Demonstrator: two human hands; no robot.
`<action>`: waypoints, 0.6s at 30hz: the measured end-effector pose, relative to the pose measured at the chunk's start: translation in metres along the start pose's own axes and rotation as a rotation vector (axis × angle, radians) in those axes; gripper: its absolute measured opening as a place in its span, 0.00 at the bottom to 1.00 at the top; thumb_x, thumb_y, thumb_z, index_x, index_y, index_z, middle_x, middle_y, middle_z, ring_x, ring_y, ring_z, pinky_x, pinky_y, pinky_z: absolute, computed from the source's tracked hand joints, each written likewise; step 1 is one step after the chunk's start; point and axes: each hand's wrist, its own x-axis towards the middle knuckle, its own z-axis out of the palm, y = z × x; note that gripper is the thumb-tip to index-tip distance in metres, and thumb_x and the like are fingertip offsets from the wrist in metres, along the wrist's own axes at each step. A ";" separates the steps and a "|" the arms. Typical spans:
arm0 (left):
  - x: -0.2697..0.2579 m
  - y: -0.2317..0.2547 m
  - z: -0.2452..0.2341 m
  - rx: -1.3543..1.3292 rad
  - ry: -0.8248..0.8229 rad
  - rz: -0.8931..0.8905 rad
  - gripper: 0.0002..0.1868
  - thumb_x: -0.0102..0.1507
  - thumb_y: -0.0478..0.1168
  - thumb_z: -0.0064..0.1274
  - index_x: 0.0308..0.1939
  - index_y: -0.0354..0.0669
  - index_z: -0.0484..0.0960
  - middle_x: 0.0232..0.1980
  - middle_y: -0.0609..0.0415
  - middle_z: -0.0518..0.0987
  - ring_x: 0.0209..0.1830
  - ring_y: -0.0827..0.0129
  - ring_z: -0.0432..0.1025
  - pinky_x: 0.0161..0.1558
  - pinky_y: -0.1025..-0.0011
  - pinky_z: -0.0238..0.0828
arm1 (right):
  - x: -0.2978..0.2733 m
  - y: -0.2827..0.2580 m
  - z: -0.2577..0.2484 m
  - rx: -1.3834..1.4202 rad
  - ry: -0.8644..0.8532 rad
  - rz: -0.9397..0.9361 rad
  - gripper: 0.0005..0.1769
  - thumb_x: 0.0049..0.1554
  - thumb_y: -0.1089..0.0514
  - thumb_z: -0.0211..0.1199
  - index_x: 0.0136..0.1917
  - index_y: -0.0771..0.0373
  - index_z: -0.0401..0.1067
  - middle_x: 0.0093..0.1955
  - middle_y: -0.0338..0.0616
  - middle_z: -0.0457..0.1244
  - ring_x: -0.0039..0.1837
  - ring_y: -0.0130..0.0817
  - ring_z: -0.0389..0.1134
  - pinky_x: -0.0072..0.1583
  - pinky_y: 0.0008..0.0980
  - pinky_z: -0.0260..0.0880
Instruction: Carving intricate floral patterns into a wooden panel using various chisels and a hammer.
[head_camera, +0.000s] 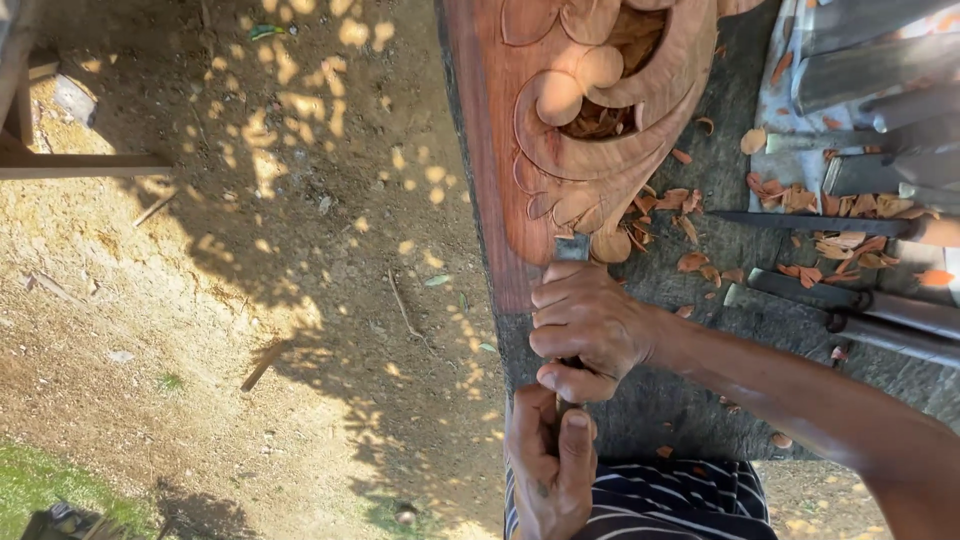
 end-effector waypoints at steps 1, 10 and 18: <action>-0.004 0.002 -0.001 -0.082 0.014 -0.118 0.16 0.71 0.43 0.45 0.57 0.34 0.69 0.31 0.58 0.70 0.26 0.81 0.61 0.28 0.76 0.56 | 0.000 0.000 0.000 -0.001 0.054 -0.072 0.16 0.53 0.49 0.56 0.27 0.56 0.60 0.23 0.36 0.50 0.29 0.37 0.51 0.40 0.41 0.53; -0.044 -0.008 -0.036 -0.004 0.051 0.199 0.25 0.73 0.49 0.47 0.63 0.30 0.74 0.39 0.47 0.79 0.38 0.70 0.71 0.42 0.67 0.66 | 0.003 -0.044 0.008 -0.120 -0.056 -0.131 0.24 0.68 0.42 0.52 0.36 0.57 0.68 0.29 0.34 0.53 0.33 0.32 0.54 0.46 0.37 0.60; -0.018 -0.009 -0.050 -0.088 0.086 -0.136 0.27 0.69 0.48 0.51 0.65 0.30 0.75 0.27 0.57 0.75 0.24 0.81 0.62 0.27 0.76 0.55 | 0.029 -0.008 0.010 -0.009 -0.299 0.013 0.30 0.64 0.40 0.56 0.26 0.55 0.60 0.24 0.39 0.51 0.32 0.39 0.55 0.40 0.42 0.54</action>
